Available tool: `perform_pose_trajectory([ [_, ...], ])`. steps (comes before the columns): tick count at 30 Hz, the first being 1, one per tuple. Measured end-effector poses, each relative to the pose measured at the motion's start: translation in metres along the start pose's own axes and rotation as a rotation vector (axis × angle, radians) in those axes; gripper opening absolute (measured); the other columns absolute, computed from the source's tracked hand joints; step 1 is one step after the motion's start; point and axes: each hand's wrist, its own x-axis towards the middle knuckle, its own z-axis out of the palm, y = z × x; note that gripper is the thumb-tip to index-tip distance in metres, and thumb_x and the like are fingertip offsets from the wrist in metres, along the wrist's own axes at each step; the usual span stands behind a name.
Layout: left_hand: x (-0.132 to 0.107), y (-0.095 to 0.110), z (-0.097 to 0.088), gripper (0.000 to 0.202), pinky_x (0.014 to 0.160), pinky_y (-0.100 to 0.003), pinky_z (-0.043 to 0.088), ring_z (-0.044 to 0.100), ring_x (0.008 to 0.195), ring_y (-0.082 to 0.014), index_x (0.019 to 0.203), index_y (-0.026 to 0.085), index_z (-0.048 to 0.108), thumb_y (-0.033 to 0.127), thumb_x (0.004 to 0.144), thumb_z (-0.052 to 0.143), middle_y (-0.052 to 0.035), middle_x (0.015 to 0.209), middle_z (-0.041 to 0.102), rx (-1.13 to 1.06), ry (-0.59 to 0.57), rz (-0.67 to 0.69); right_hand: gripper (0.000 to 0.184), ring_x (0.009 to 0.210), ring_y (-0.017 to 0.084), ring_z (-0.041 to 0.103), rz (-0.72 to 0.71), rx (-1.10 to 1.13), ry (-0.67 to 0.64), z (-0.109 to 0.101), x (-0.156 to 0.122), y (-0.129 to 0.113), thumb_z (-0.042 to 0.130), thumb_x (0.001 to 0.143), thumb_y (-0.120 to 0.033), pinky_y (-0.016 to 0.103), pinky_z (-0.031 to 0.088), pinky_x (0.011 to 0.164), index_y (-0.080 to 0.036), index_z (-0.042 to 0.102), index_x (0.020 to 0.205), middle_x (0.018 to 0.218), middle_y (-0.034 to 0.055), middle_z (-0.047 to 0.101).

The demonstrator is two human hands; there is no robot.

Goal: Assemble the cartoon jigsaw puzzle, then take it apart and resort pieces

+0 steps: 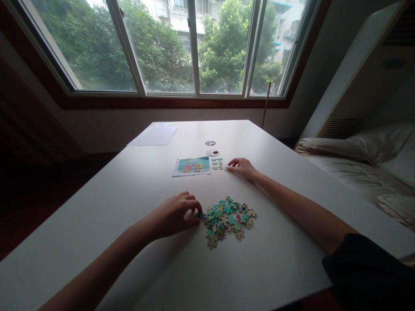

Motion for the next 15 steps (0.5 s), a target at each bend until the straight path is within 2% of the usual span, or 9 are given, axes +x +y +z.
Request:
perform_pose_trajectory([
  [8, 0.000, 0.000, 0.000, 0.012, 0.070, -0.027, 0.042, 0.053, 0.082, -0.0179, 0.089, 0.024, 0.062, 0.028, 0.078, 0.059, -0.0024, 0.081, 0.060, 0.008, -0.016, -0.008, 0.031, 0.073, 0.013, 0.058, 0.011, -0.049, -0.083, 0.002, 0.015, 0.007, 0.066, 0.070, -0.036, 0.023, 0.040, 0.066, -0.021, 0.068, 0.097, 0.086, 0.0017, 0.066],
  [15, -0.001, 0.002, 0.001, 0.013, 0.071, -0.027, 0.043, 0.053, 0.081, -0.0178, 0.089, 0.023, 0.063, 0.028, 0.078, 0.058, -0.0031, 0.081, 0.060, 0.015, -0.006, -0.008, 0.027, 0.074, 0.014, 0.057, 0.048, -0.083, -0.023, 0.008, 0.010, 0.005, 0.060, 0.073, -0.041, 0.025, 0.039, 0.068, -0.024, 0.068, 0.093, 0.083, 0.0014, 0.065],
])
